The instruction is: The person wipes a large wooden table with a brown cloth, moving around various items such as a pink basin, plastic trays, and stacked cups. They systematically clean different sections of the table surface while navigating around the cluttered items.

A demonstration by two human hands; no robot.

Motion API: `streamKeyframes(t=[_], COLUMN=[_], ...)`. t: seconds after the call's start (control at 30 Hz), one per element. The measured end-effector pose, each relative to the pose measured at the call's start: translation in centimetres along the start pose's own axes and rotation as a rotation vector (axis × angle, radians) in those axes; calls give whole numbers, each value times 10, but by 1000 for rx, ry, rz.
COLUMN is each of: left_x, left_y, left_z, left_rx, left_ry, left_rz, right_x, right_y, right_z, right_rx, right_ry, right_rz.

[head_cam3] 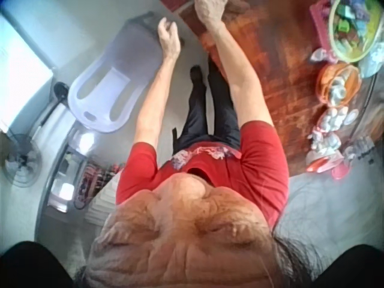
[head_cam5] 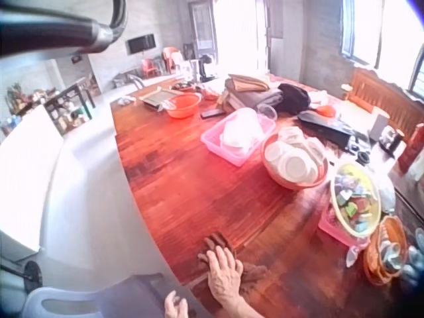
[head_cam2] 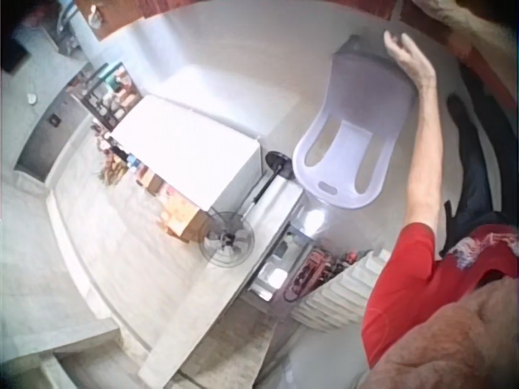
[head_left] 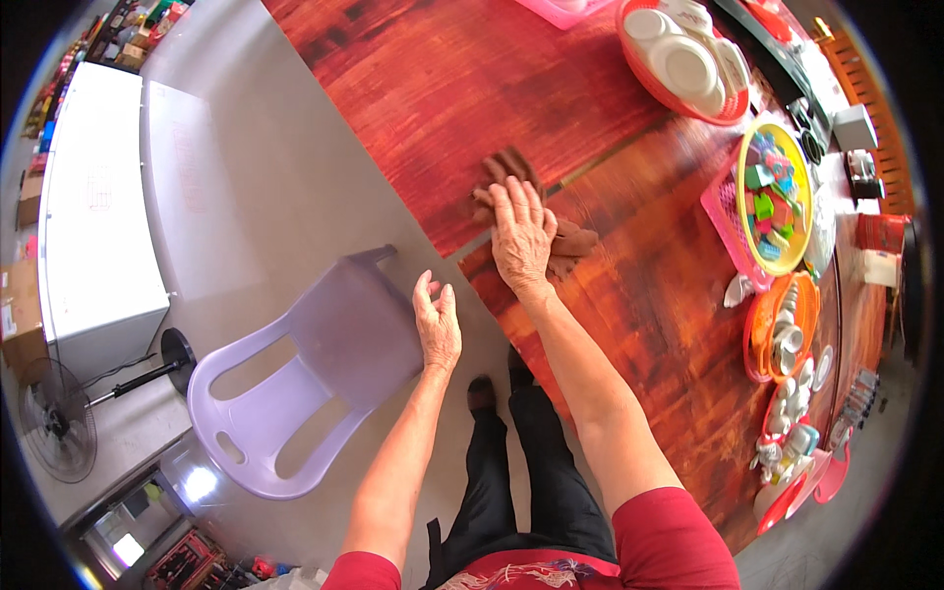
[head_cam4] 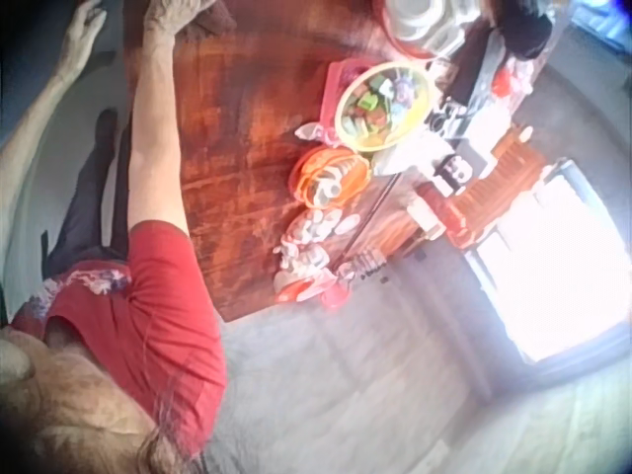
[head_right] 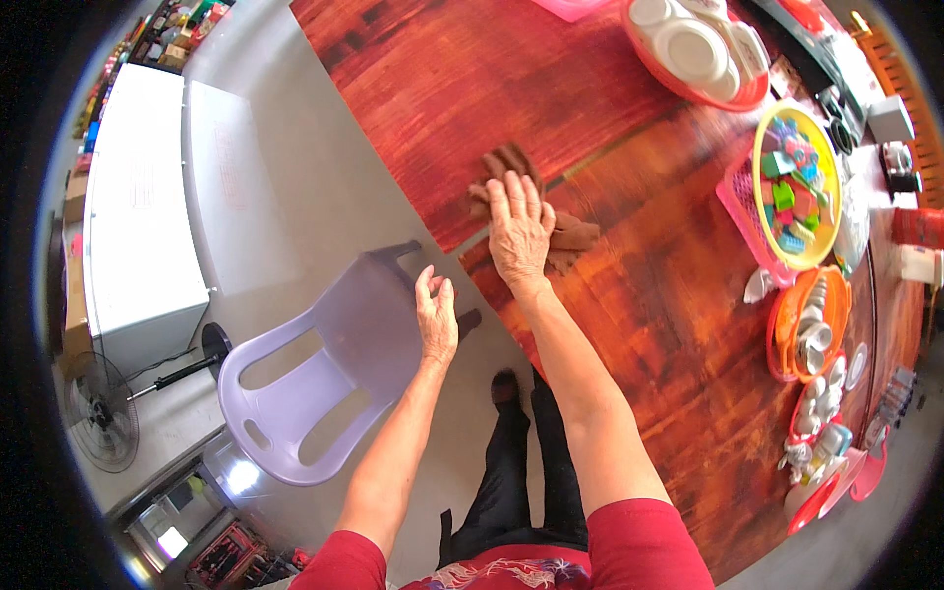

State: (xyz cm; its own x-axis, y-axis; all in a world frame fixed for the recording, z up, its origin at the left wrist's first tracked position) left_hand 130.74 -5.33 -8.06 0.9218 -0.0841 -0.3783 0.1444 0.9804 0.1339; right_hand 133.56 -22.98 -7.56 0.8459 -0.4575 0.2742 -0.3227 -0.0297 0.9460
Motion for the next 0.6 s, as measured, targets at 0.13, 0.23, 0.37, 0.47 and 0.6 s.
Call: streamKeyframes(t=[0.13,0.23,0.37,0.47,0.6], left_x=[33,44,59,55,55], left_y=[-14,-45,-64,-79,-80], left_z=[3,31,9,21,20], left_rx=[-24,-363,41,249,368], left_ry=[-18,-32,-30,108,64], left_rz=[113,68,327,406,467], right_x=[44,40,82,129,169], right_y=[-3,-3,-9,-9,-38], right_z=[-17,-35,-6,57,142], right_rx=[65,391,164,-103,-329], right_ry=[37,547,518,233,-159], right_rz=[-163,-163,-146,-162,6])
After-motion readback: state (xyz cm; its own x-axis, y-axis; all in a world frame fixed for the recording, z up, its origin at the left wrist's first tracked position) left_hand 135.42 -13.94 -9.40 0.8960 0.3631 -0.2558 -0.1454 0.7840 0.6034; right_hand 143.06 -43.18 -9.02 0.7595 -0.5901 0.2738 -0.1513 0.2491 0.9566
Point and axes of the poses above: each hand's wrist, its own x-axis towards the middle knuckle, its own y-axis out of the back of the hand, z = x × y, the point moved 2 cm from there along x, towards the middle knuckle, and after that the axes turned 11 degrees about -x, right-handed, at the moved point
